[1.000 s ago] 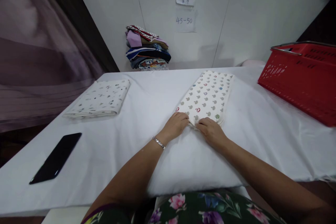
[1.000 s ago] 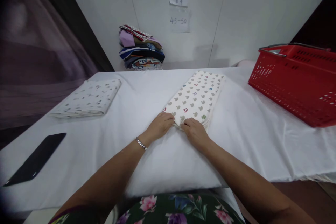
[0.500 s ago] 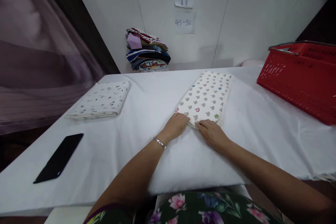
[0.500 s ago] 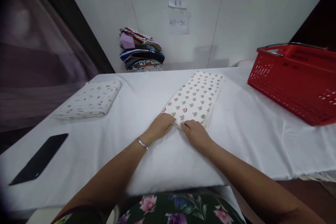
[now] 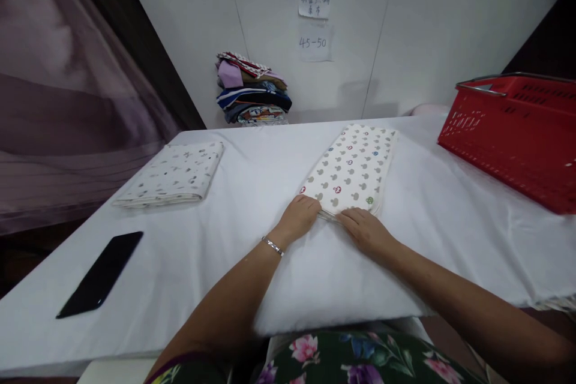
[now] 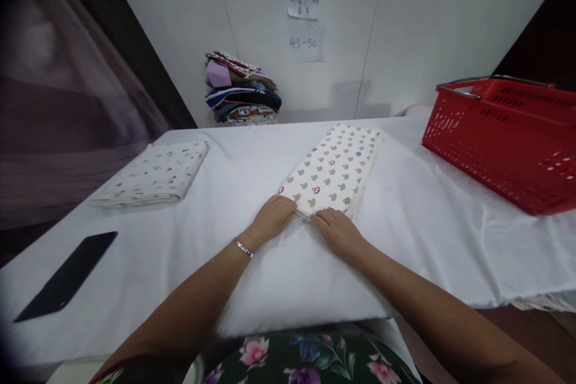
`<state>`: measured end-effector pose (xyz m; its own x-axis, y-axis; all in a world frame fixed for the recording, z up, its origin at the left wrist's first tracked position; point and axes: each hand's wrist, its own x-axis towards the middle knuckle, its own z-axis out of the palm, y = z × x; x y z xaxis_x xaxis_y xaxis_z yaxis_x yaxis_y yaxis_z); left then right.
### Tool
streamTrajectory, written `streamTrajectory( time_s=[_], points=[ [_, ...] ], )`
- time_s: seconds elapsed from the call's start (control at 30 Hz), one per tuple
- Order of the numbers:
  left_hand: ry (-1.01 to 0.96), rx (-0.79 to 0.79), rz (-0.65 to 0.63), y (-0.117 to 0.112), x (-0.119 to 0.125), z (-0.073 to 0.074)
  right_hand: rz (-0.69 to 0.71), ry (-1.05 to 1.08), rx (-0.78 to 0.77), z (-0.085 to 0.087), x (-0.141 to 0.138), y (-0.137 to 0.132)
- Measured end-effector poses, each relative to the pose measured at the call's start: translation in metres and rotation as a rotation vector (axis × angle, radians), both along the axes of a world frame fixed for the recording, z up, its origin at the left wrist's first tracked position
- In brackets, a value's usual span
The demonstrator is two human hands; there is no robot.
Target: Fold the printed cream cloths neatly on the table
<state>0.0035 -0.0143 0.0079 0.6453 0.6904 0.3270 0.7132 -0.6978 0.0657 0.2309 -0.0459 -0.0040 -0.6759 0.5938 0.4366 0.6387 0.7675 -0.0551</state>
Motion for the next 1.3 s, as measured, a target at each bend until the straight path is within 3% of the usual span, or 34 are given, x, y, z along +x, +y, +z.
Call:
streamTrajectory(
  time_s=[0.27,0.47,0.6,0.93,1.1,1.3],
  points=[
    [-0.081,0.078,-0.071,0.002,-0.004,-0.008,0.04,-0.063,0.036,0.001,0.008,-0.003],
    [-0.073,0.042,-0.101,-0.004,-0.006,0.0,-0.026,-0.092,-0.008,0.006,0.001,-0.006],
    [-0.057,0.036,-0.086,-0.005,-0.004,0.004,-0.062,-0.088,-0.01,0.007,-0.004,-0.007],
    [-0.044,0.156,-0.065,-0.001,0.008,-0.004,-0.1,-0.078,0.048,0.004,-0.011,-0.006],
    [-0.118,0.149,-0.109,-0.002,0.003,0.002,-0.099,-0.048,0.066,0.004,-0.011,-0.008],
    [-0.133,0.025,-0.124,-0.004,-0.002,0.005,-0.124,-0.01,0.064,-0.002,-0.011,-0.007]
  ],
)
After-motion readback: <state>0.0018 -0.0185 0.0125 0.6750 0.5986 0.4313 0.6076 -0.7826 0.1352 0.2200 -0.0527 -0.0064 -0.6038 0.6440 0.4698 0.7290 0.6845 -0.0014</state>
